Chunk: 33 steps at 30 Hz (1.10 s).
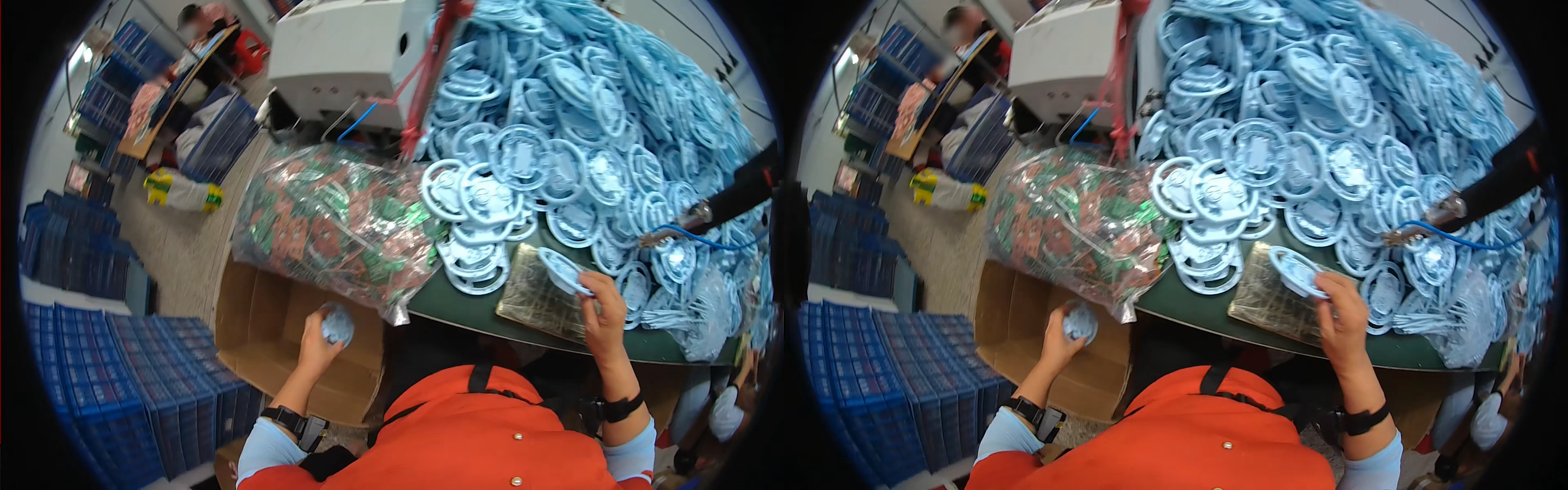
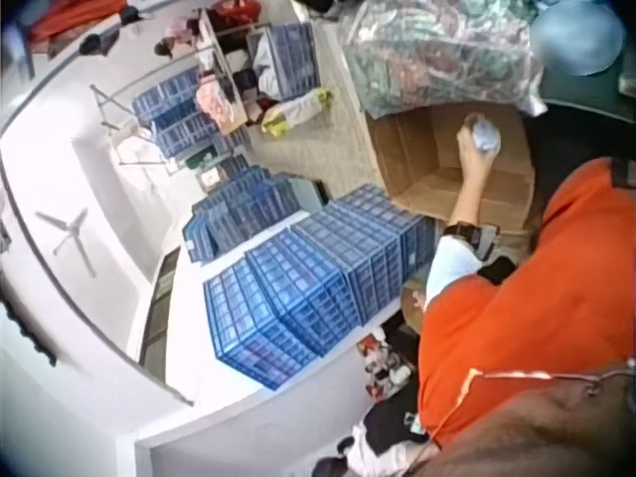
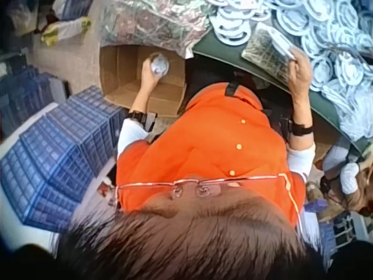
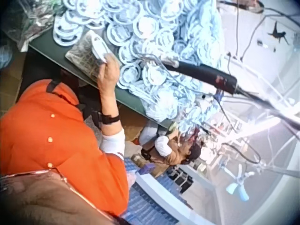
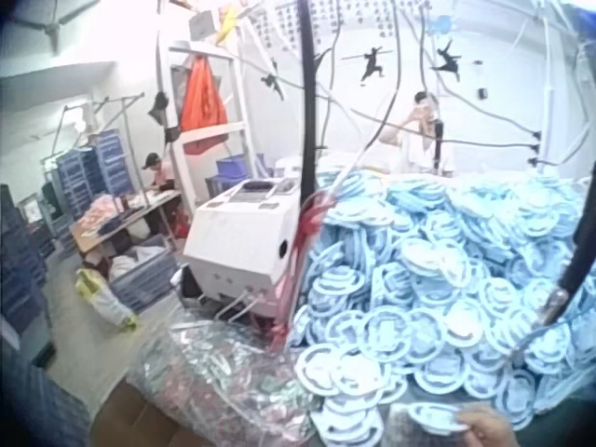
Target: Assembling blue plastic toy components using an electric assembly tool at a factory workbench.
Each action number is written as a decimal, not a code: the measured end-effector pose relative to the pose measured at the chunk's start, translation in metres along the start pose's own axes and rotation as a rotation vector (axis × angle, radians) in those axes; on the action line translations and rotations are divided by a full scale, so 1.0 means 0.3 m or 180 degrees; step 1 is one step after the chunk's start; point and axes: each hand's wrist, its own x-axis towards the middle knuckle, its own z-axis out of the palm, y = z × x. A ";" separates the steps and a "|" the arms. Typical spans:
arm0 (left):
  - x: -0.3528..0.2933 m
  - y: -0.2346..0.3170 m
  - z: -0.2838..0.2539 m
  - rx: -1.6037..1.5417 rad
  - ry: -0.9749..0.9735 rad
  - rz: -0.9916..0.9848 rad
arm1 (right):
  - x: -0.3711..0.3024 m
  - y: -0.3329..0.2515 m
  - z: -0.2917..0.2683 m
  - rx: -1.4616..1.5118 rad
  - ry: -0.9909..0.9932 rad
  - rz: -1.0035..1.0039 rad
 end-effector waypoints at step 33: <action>0.312 0.728 0.003 0.0293 -0.0053 0.2953 | -0.086 0.002 0.064 -0.1214 -0.0250 -0.0690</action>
